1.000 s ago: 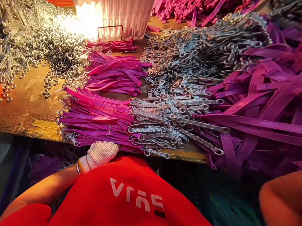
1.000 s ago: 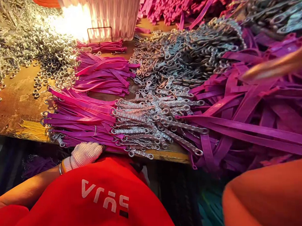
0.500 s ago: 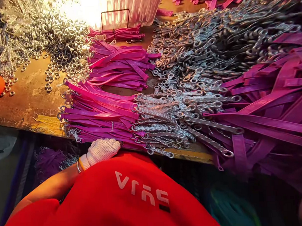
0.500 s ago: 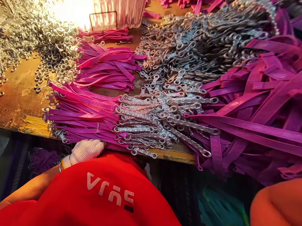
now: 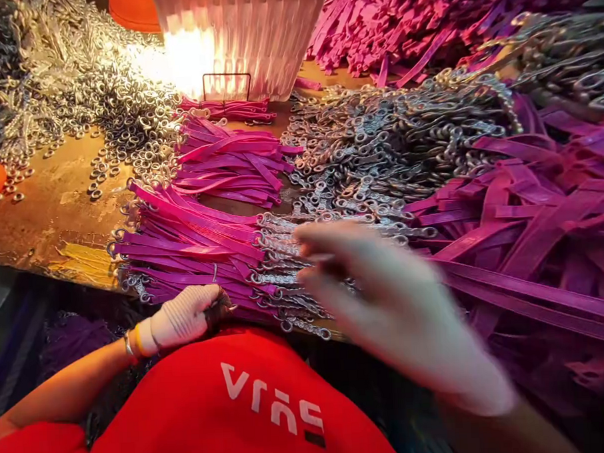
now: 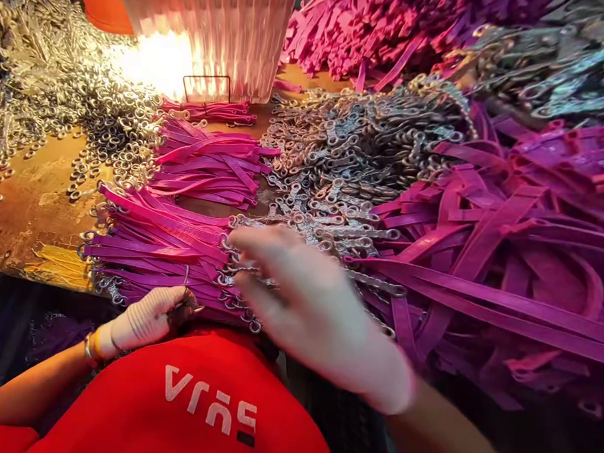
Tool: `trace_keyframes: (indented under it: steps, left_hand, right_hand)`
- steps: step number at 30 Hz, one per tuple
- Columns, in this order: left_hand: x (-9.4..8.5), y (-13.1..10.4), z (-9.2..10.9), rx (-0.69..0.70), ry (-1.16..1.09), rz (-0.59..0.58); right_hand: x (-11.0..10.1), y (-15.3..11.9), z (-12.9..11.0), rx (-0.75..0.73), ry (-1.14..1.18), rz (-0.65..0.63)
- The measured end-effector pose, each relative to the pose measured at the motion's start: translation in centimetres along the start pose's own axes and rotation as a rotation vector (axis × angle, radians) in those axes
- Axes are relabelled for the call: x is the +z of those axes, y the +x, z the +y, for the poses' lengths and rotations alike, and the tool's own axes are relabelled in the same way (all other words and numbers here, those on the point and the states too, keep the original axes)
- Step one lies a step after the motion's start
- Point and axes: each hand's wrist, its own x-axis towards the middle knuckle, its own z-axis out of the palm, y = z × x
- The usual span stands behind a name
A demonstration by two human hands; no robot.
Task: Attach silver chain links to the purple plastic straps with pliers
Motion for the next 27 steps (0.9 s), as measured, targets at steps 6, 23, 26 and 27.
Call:
trace_keyframes:
  steps: [6,23,26,27]
  left_hand:
    - [-2.9,0.6,3.0,-0.034,-0.682,-0.219]
    - [-4.8,6.4,3.7,0.257,-0.058,0.378]
    - [-6.8,7.7,4.6,0.211,-0.193,0.344]
    - [-7.3,8.0,4.9,0.185,-0.254,0.324]
  right_hand:
    - [6.4,-1.8,0.3,0.014,0.220,-0.292]
    - [7.3,2.0,2.5,0.042,-0.411,-0.090]
    - [6.9,3.9,2.9,-0.001,-0.525,-0.048]
    - [6.8,4.4,3.1,0.006,-0.520,-0.034]
